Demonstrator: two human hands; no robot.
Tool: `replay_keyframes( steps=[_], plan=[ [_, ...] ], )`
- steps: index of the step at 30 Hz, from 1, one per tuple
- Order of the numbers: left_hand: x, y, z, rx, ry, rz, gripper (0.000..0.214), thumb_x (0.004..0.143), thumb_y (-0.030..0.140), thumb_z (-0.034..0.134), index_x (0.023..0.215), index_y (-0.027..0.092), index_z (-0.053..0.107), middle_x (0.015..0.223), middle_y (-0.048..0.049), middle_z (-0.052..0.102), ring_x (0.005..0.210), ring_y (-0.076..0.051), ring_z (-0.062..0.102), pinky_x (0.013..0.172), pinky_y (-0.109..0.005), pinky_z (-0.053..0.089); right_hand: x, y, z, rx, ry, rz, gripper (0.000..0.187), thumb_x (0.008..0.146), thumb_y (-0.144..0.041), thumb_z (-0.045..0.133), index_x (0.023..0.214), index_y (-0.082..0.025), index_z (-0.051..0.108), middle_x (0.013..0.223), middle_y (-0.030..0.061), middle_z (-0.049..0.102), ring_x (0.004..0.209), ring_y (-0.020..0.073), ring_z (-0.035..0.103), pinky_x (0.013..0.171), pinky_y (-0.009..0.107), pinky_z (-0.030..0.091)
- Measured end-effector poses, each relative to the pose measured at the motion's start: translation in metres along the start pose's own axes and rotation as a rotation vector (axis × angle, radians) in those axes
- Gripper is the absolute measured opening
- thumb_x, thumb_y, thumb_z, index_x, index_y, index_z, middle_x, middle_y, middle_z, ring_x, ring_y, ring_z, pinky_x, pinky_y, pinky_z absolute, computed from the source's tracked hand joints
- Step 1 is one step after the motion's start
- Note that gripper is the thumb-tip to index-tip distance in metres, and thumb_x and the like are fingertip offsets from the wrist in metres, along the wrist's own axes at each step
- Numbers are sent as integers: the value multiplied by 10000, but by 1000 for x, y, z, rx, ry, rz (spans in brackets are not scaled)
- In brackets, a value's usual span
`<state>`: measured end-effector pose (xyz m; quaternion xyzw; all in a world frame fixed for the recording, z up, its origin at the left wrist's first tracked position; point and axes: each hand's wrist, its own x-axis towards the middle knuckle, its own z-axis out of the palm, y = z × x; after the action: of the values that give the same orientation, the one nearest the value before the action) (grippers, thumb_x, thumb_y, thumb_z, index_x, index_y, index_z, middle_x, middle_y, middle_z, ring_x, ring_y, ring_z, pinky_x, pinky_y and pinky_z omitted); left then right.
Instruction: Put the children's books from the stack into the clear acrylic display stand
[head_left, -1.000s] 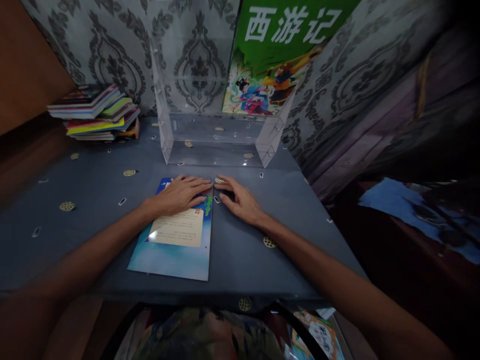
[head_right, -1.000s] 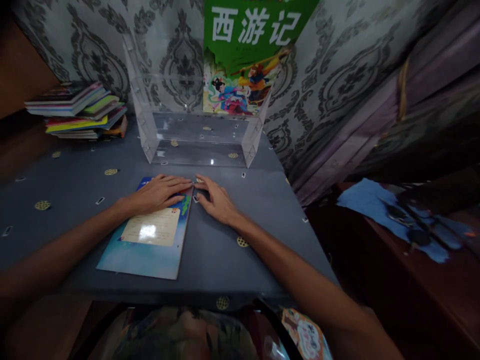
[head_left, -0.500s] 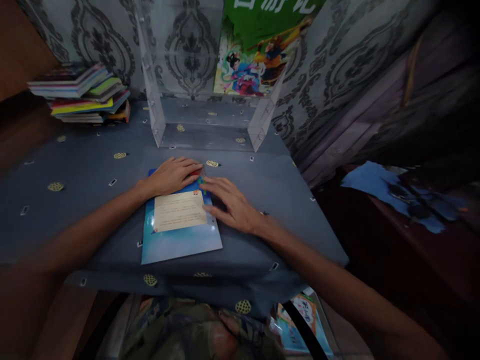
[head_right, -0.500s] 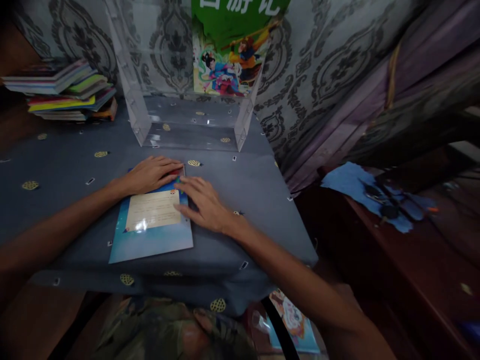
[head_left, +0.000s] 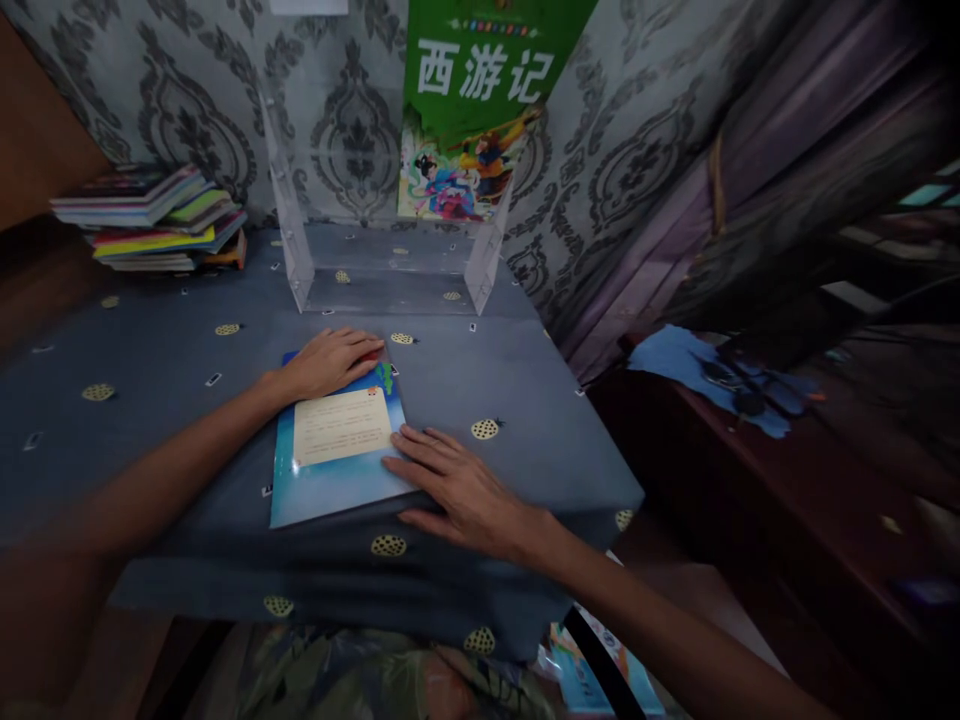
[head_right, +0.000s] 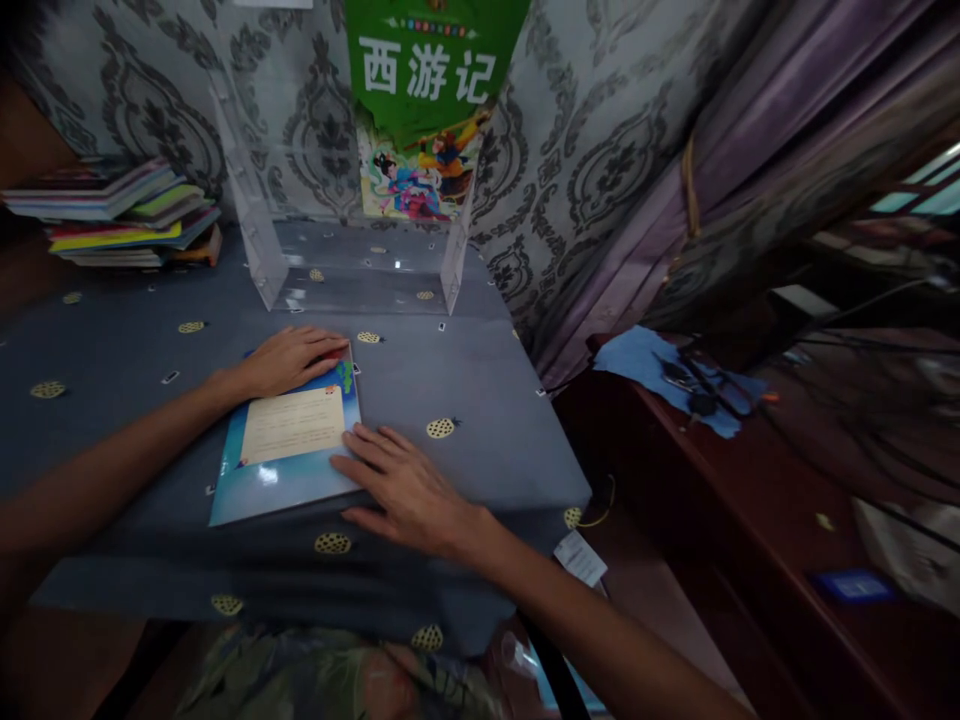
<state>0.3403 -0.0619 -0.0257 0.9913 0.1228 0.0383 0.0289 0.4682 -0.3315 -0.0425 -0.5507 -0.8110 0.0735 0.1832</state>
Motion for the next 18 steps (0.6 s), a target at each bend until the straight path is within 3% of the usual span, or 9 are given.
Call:
replay_keyframes(
  steps=[5,18],
  plan=[
    [-1,0,0,-10,1,3,506,1046,434,295,1456,206,484,1453,-111,542,1304,-273,491,1058,-429,365,-1,-1,3,55,62,-4,510,946,-364,641,1405,-170,532,1492,123,531,1472,236,372,1184,461,395],
    [-1,-5,9,-30,50,25,531,1051,479,261,1432,209,514,1416,-106,573,1276,-276,513,1045,-437,371,-2,2,8,80,77,-24,464,946,-348,633,1353,-136,570,1451,138,568,1456,257,396,1162,460,414]
  ],
)
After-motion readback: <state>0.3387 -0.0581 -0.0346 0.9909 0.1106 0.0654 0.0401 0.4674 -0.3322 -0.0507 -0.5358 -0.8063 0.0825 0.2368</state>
